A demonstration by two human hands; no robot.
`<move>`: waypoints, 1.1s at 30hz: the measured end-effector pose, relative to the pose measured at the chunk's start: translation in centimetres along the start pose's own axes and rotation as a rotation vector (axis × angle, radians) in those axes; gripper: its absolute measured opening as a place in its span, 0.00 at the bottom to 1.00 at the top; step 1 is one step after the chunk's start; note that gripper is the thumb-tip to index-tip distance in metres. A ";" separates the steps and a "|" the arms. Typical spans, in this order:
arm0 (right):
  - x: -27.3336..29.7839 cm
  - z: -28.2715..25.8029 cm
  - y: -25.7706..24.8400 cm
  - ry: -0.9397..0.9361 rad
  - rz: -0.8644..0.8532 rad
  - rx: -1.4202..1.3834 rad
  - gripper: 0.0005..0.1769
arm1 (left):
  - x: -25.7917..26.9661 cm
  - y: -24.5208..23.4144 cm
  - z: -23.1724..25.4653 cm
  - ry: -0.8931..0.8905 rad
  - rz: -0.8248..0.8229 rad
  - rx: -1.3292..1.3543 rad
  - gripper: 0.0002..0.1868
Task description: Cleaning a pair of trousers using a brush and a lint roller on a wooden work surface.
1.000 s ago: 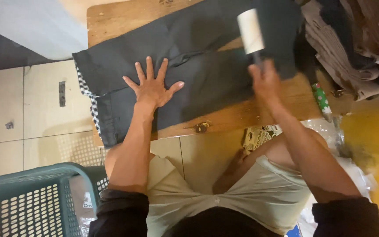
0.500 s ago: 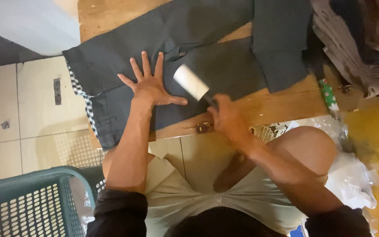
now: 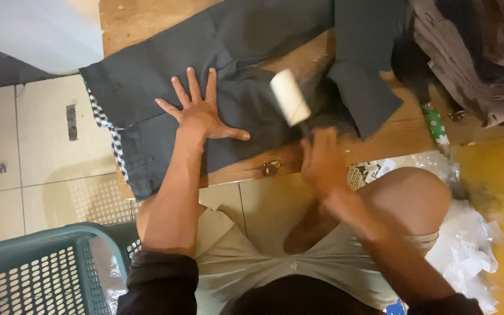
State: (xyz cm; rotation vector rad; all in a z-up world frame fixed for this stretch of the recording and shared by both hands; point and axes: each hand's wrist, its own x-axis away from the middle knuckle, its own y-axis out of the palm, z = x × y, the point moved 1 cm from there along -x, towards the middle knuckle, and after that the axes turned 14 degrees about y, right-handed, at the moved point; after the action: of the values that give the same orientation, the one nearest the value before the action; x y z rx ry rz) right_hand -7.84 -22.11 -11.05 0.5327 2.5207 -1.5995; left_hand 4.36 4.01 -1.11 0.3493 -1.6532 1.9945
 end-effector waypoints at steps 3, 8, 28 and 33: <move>1.3 -0.7 -1.0 0.217 -0.132 -0.197 0.18 | -0.2 0.0 0.1 -0.010 -0.004 -0.008 0.89; -2.5 8.8 0.8 -0.061 0.278 0.677 0.19 | -0.5 0.4 -0.2 -0.011 0.001 -0.016 0.92; -16.7 10.8 -5.4 0.128 -0.028 0.407 0.10 | -2.4 1.7 0.8 0.058 0.126 -0.050 0.56; -20.6 16.0 -13.9 0.015 0.372 0.409 0.16 | -2.2 0.6 1.3 0.018 0.075 0.008 0.59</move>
State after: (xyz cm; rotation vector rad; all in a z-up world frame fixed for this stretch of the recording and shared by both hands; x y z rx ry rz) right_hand 5.03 -46.59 -0.53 0.9892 1.9437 -1.9512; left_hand 5.65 2.16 -2.45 0.2752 -1.6703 2.0534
